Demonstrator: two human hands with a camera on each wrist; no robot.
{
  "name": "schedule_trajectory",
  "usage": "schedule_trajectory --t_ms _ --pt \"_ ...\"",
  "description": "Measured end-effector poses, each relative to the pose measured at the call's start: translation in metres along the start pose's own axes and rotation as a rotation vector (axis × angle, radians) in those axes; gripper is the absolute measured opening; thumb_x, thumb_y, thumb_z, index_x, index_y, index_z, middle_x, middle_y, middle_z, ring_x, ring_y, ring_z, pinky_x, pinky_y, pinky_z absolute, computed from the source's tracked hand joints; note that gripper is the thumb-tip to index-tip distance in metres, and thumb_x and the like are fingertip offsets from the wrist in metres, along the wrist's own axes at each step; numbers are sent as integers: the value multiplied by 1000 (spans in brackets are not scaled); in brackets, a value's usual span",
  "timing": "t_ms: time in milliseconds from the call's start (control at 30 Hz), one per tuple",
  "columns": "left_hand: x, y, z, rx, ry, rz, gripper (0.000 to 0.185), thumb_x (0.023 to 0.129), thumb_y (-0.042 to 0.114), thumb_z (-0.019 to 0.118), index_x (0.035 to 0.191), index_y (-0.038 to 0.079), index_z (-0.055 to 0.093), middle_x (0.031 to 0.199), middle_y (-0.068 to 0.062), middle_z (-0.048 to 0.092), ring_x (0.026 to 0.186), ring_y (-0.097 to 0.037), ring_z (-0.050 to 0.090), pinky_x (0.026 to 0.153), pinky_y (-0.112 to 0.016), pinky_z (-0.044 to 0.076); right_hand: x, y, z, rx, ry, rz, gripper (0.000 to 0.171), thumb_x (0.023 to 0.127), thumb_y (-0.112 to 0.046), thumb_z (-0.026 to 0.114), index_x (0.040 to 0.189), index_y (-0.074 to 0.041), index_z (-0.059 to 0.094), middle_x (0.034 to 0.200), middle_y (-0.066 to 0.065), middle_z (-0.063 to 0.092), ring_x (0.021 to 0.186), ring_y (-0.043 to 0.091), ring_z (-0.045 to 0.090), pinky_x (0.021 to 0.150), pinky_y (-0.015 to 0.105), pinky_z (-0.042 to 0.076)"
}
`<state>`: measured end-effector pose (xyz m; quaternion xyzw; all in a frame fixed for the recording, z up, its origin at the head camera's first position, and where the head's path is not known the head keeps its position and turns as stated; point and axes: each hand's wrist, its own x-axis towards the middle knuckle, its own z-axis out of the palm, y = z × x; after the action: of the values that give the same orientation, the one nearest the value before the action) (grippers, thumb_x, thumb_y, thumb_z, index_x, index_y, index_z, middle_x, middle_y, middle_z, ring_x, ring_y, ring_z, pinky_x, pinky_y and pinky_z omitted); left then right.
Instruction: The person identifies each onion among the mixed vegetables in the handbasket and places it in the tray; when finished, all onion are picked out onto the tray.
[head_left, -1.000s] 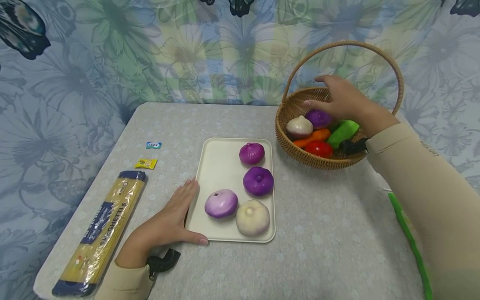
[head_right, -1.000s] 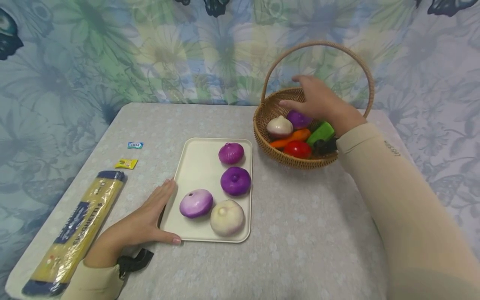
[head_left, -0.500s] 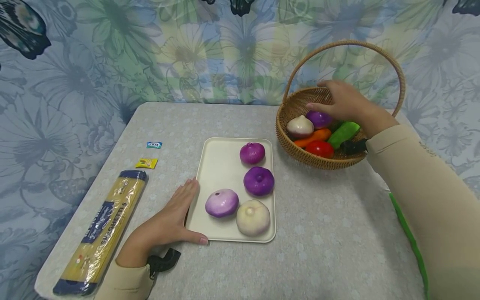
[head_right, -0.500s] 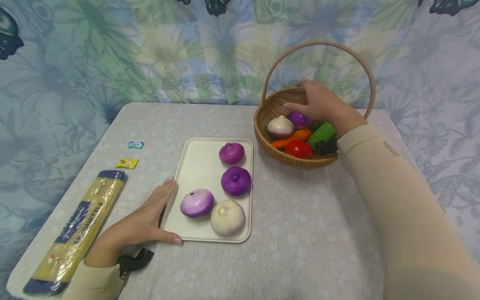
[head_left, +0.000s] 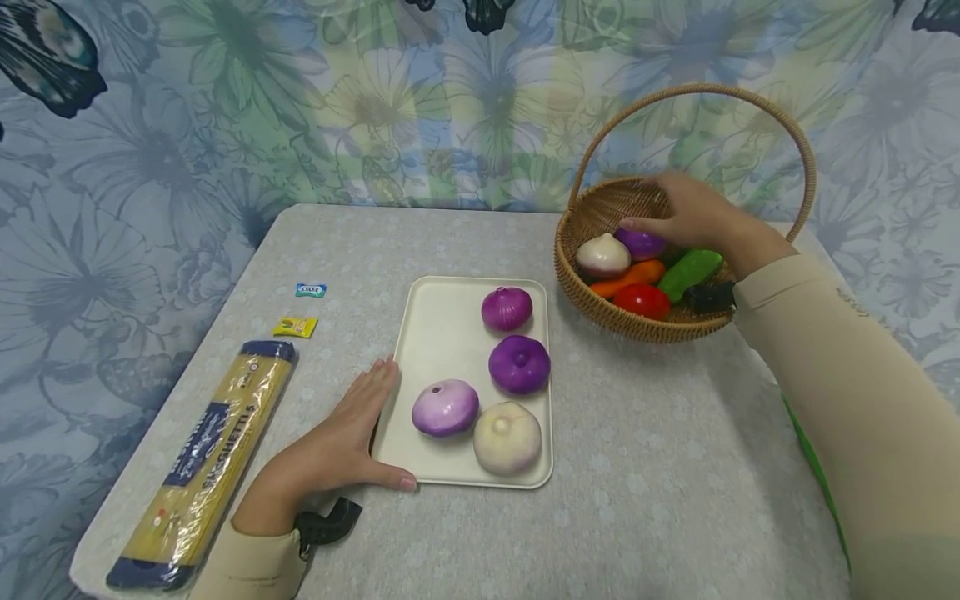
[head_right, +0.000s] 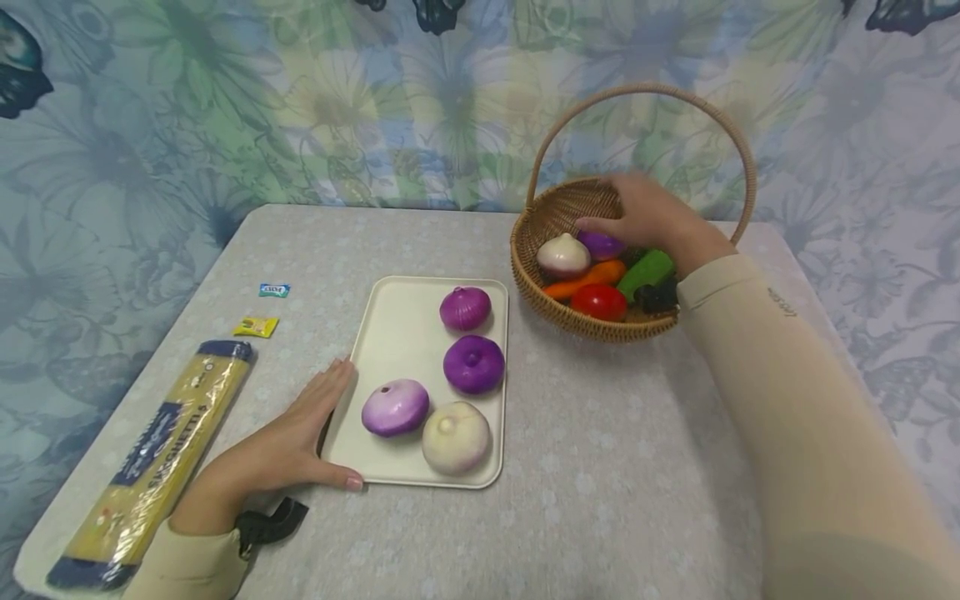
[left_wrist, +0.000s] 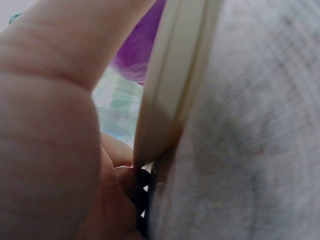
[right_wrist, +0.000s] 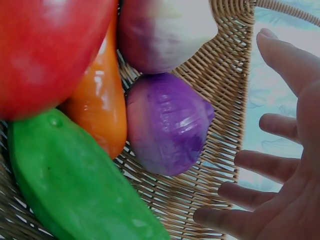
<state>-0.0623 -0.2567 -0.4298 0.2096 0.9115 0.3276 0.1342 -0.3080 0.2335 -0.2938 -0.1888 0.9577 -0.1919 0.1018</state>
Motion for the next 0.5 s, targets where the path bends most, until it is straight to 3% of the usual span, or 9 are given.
schedule_trajectory --t_ms 500 --pt "0 -1 0 -7 0 1 157 59 69 95 167 -3 7 174 -18 0 159 -32 -6 127 -47 -4 6 7 9 -45 -94 26 103 99 -63 63 162 9 24 155 37 38 143 55 34 117 68 27"
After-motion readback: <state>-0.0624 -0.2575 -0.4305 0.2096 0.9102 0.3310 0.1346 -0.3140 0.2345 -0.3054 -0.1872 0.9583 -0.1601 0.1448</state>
